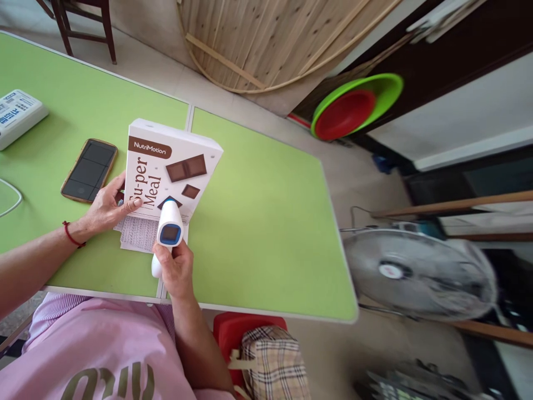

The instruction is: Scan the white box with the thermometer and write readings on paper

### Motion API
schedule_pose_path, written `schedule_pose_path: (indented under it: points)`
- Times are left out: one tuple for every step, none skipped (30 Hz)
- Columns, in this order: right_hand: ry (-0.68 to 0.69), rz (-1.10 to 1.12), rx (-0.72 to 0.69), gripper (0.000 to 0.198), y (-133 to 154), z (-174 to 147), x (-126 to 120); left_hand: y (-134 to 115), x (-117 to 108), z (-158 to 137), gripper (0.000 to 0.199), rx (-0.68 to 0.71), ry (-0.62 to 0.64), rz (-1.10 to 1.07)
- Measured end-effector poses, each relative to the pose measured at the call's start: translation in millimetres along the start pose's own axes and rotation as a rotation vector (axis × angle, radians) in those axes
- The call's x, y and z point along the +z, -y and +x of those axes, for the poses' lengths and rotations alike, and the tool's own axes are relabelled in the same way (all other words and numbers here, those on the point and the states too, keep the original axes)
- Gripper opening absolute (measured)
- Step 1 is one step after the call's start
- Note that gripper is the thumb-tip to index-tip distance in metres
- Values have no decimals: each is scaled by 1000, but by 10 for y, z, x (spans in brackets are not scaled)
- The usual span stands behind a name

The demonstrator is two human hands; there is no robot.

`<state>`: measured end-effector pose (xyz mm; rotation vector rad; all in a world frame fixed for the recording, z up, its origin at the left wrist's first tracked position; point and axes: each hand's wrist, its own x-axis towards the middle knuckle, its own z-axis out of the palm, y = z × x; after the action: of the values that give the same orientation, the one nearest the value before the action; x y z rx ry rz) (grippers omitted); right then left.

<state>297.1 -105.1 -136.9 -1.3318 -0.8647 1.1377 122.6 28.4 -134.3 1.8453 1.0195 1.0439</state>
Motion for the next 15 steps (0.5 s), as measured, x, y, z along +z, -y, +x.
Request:
schedule_pose_path:
  points:
    - [2,-8,-14,39,14,-9,-5,4,2,-2,83,8,-1,0]
    - [-5,-21,-39,38,33,-18,-20,15,5,-3,85,20,-6,6]
    - [-23,-40,-79,38,59,-26,-47,32,9,-3,86,41,-14,14]
    - [-54,-63,-129,37,89,-30,-89,56,15,-2,87,70,-28,21]
    - [-96,-91,-187,36,123,-27,-147,86,21,1,88,103,-46,25]
    - [-140,-123,-249,35,156,-14,-222,119,28,5,89,136,-66,25]
    - [-180,-157,-302,34,186,11,-312,154,33,12,91,164,-86,23]
    - [-214,-198,-343,35,207,47,-415,187,36,21,93,185,-106,24]
    - [-242,-248,-376,36,218,94,-526,218,37,32,94,197,-122,30]
    - [-276,-313,-391,38,214,149,-642,246,37,44,95,199,-133,44]
    - [-338,-387,-411,45,197,210,-757,269,34,57,95,196,-138,63]
    - [-383,-480,-419,52,168,271,-868,287,30,71,94,195,-137,86]
    - [-396,-589,-417,58,129,331,-969,301,25,84,93,197,-132,111]
    - [-397,-704,-430,61,84,384,-1058,311,19,97,92,201,-123,135]
    - [-384,-823,-437,61,38,429,-1132,316,14,109,91,207,-112,158]
